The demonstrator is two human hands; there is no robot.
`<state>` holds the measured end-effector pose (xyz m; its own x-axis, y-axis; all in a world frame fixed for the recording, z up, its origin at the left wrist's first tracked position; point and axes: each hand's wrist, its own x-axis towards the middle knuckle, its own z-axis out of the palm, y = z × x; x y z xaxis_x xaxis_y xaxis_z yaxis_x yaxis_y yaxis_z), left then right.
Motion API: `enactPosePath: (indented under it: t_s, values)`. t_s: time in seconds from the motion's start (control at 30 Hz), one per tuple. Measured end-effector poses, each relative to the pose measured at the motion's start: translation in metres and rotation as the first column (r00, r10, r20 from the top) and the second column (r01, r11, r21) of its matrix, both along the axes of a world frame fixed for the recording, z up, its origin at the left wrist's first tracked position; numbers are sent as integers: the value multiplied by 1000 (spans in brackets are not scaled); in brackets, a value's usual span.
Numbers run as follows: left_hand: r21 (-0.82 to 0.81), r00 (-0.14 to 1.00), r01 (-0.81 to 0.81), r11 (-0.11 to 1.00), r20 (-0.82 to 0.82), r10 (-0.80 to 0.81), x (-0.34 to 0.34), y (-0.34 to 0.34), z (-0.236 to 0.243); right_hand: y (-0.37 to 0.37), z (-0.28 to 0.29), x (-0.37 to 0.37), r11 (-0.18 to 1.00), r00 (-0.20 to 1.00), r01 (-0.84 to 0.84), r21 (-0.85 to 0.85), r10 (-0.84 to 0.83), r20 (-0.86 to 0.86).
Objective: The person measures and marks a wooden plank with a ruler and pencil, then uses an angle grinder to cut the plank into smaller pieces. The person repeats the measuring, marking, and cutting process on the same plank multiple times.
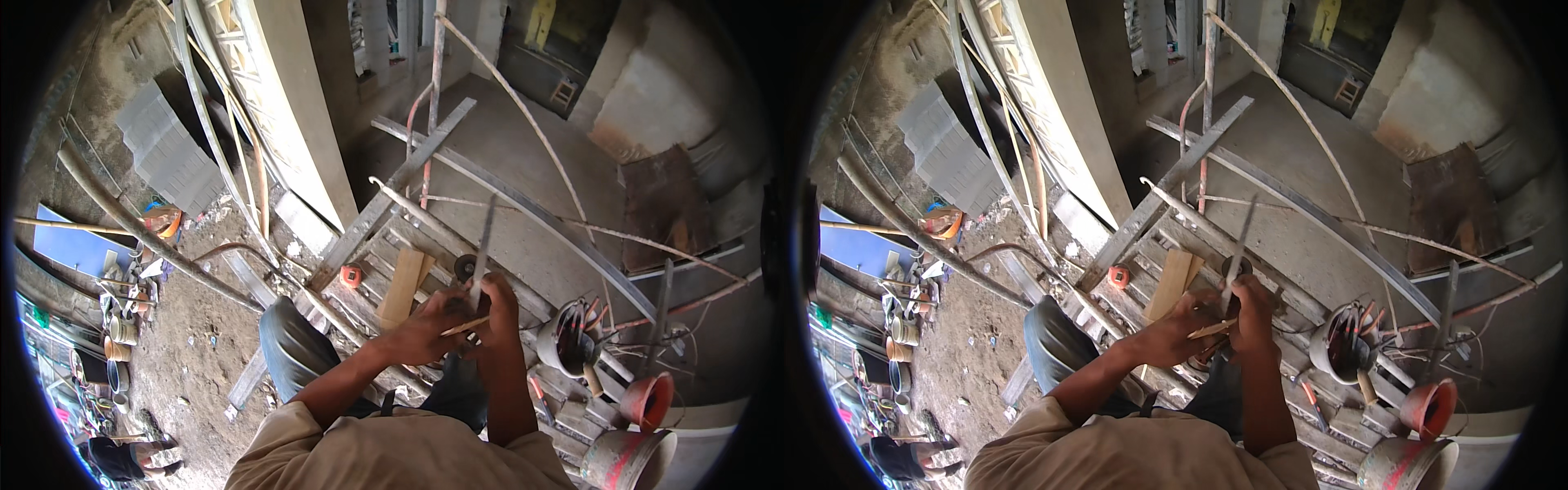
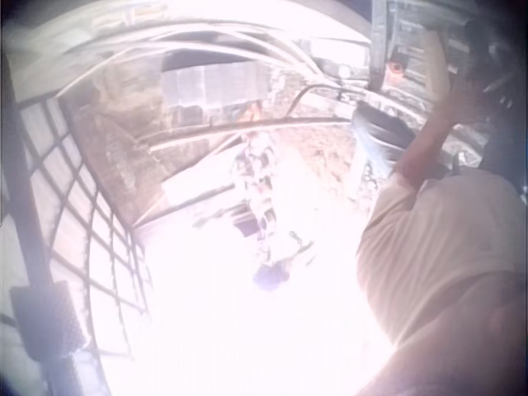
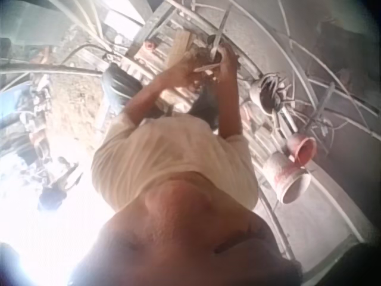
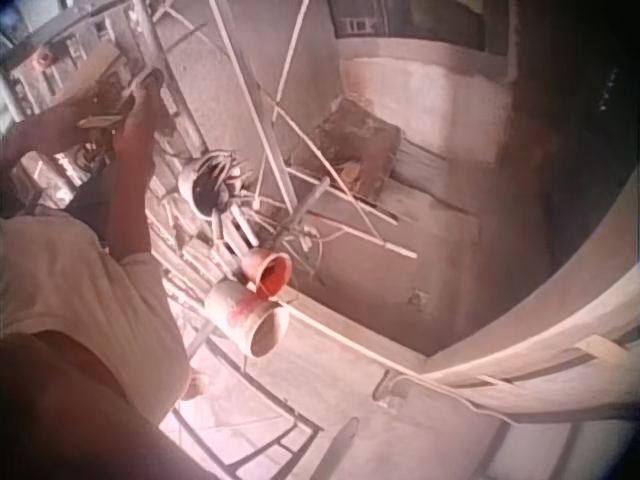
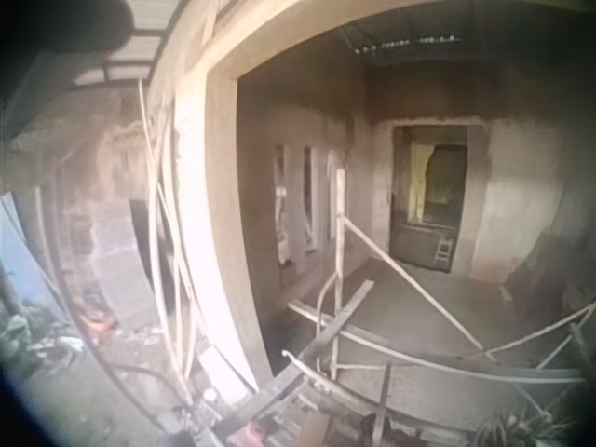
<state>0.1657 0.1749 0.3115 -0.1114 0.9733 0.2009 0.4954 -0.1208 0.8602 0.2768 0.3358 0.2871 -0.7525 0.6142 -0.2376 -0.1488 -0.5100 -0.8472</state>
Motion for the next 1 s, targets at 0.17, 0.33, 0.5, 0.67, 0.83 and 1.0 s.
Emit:
enactPosePath:
  t_s: [0.17,0.33,0.5,0.67,0.83,1.0]
  values:
    - [73,915,-359,930,225,336,-22,-31,-43,-30,0,0,958,974,-221,183,207,95]
    - [-55,735,-646,762,225,640,-32,-57,-101,-69,4,3,536,916,-363,762,56,396]
    - [489,649,-580,652,-207,732,-29,-22,-69,-87,9,-52,524,947,-317,790,127,296]
    - [243,749,-659,712,291,595,-47,-38,-11,-124,29,-105,485,940,-334,808,229,252]
    - [240,734,-677,696,140,665,-104,-66,67,-156,76,-154,501,947,-300,811,261,190]
    - [137,542,-839,527,297,786,-171,-136,120,-172,117,-192,621,946,-294,727,298,128]
